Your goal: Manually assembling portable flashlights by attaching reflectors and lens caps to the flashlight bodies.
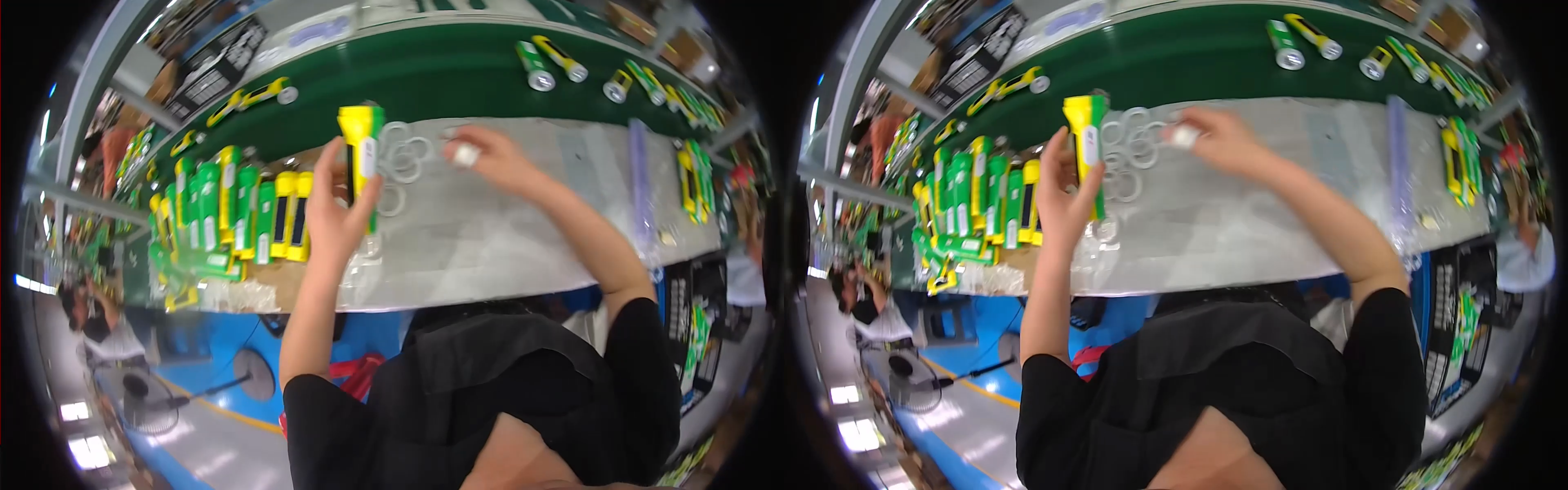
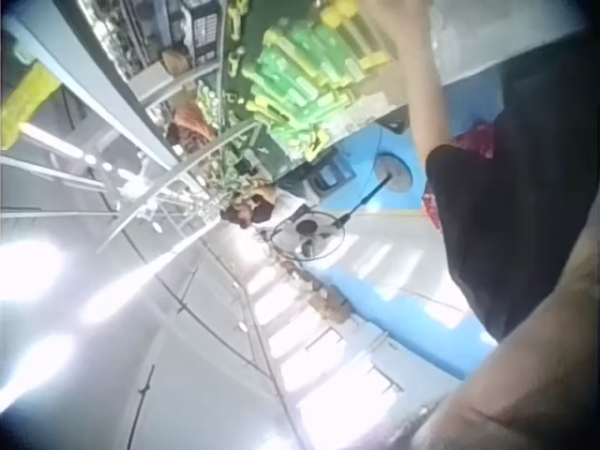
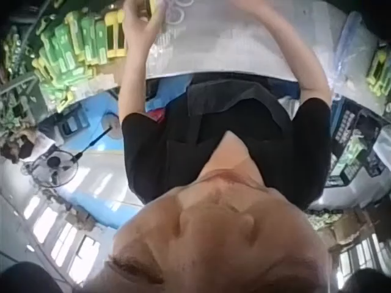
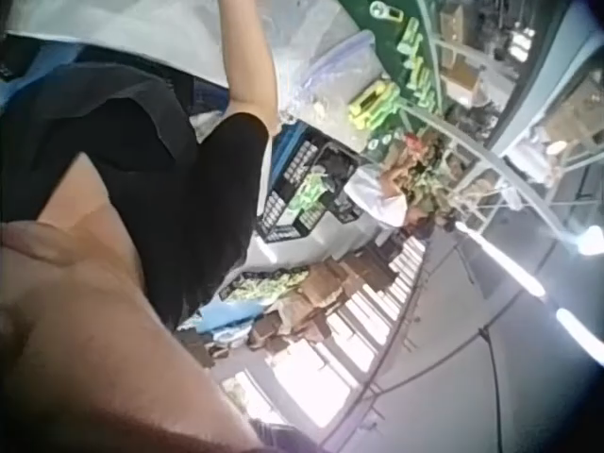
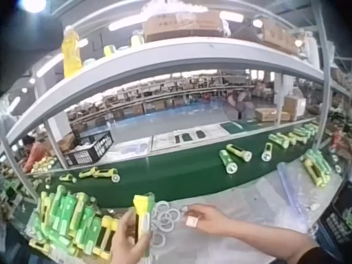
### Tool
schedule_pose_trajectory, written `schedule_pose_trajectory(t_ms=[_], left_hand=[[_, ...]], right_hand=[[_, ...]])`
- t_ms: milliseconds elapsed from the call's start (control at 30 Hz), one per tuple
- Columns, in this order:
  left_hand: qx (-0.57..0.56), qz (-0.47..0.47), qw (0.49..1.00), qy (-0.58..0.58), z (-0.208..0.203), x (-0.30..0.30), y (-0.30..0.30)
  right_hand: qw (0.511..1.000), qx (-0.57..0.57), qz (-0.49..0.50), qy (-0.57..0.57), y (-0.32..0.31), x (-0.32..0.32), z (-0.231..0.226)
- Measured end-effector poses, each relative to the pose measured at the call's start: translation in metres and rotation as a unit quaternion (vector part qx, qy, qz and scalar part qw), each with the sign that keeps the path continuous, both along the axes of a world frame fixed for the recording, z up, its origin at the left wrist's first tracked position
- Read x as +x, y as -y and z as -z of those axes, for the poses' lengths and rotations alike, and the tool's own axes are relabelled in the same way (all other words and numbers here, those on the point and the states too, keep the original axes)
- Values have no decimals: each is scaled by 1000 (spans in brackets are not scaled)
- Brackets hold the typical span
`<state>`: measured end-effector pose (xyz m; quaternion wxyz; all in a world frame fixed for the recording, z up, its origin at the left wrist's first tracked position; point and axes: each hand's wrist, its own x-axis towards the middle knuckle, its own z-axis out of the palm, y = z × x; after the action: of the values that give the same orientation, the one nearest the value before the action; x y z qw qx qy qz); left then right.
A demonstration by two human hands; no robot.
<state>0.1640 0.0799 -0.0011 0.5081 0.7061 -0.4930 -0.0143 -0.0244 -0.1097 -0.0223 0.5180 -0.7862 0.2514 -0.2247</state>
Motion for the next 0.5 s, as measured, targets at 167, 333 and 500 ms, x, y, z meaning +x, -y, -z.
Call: schedule_pose_trajectory(t_ms=[167,333,500], left_hand=[[-36,233,969,-79,27,-103,14],[63,259,887,-378,53,-113,40],[74,360,721,-588,20,-165,58]], right_hand=[[968,174,119,135,-71,-45,-21],[928,275,72,241,-97,-107,3],[935,301,-15,187,-116,-143,2]])
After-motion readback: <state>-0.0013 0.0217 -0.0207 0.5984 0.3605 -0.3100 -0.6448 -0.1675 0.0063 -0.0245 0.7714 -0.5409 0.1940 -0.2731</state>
